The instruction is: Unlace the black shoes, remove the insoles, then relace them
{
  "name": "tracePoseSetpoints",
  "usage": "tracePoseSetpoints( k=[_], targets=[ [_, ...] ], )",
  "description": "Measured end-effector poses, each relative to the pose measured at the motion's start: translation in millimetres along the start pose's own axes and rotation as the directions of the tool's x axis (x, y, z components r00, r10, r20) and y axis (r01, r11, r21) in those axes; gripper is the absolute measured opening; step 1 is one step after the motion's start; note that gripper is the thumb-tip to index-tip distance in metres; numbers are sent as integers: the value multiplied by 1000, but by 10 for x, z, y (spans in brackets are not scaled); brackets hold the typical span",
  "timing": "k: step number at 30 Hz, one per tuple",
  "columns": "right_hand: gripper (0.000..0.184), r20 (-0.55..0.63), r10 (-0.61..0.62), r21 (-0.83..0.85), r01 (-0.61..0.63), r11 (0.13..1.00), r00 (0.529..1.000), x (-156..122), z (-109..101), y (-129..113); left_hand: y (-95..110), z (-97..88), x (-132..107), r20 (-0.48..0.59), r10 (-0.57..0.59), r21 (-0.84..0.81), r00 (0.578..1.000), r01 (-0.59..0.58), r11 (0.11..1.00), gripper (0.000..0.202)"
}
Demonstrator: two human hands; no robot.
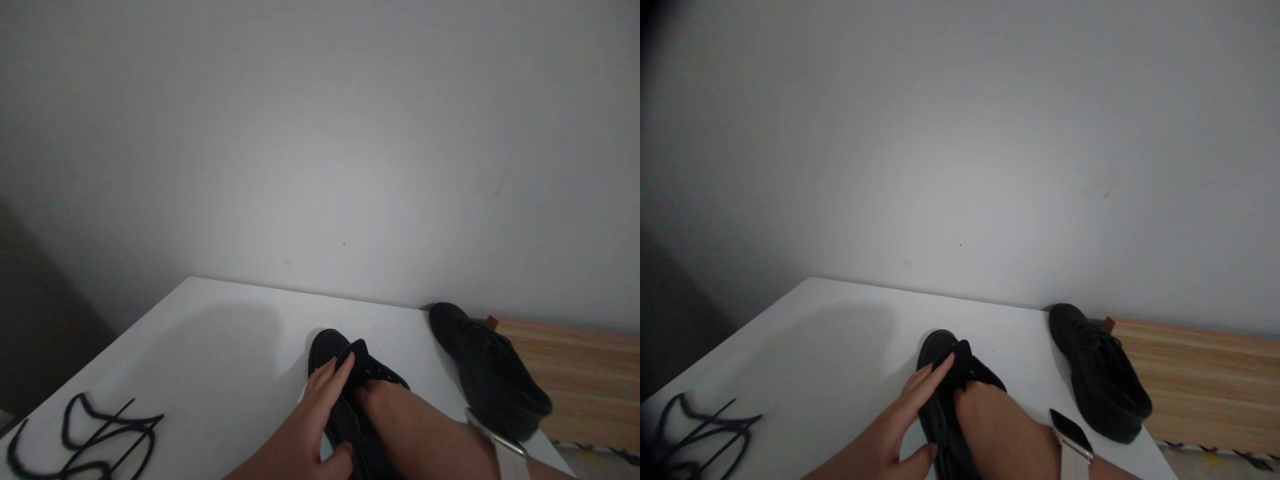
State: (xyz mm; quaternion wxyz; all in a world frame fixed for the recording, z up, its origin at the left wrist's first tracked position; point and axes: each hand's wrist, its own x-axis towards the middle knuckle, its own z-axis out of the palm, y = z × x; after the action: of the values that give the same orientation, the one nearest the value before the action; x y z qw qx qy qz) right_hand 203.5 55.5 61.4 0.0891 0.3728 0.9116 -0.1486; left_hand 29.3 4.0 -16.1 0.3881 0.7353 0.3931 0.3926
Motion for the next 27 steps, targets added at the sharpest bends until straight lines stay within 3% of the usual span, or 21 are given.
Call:
tracePoseSetpoints(
  k=[3, 6, 10, 12, 20, 27],
  targets=[
    [38, -52, -38, -176, 29, 984, 998, -105, -106, -10, -41, 1, -2, 9, 3, 13, 1000, -3, 1000, 104],
    [22, -142, -182, -347, 123, 930, 973, -156, -123, 29, -56, -10, -4, 20, -9, 36, 1000, 8, 999, 104],
    [9, 64, -221, -464, 225, 857, 973, -170, -101, 14, 33, -63, -17, 41, -31, 62, 999, 29, 998, 100],
    [7, 131, -195, -482, 235, 844, 972, -167, -104, -32, 111, -91, -31, 37, -51, 73, 998, 48, 996, 96],
    [11, 178, -185, -427, 245, 870, 966, -140, -64, -91, 287, -131, -41, -3, -121, 59, 993, 121, 991, 83],
    [10, 150, -213, -362, 254, 897, 966, -164, -49, -61, 423, -170, 2, -86, -141, -32, 986, 139, 990, 77]
  ],
)
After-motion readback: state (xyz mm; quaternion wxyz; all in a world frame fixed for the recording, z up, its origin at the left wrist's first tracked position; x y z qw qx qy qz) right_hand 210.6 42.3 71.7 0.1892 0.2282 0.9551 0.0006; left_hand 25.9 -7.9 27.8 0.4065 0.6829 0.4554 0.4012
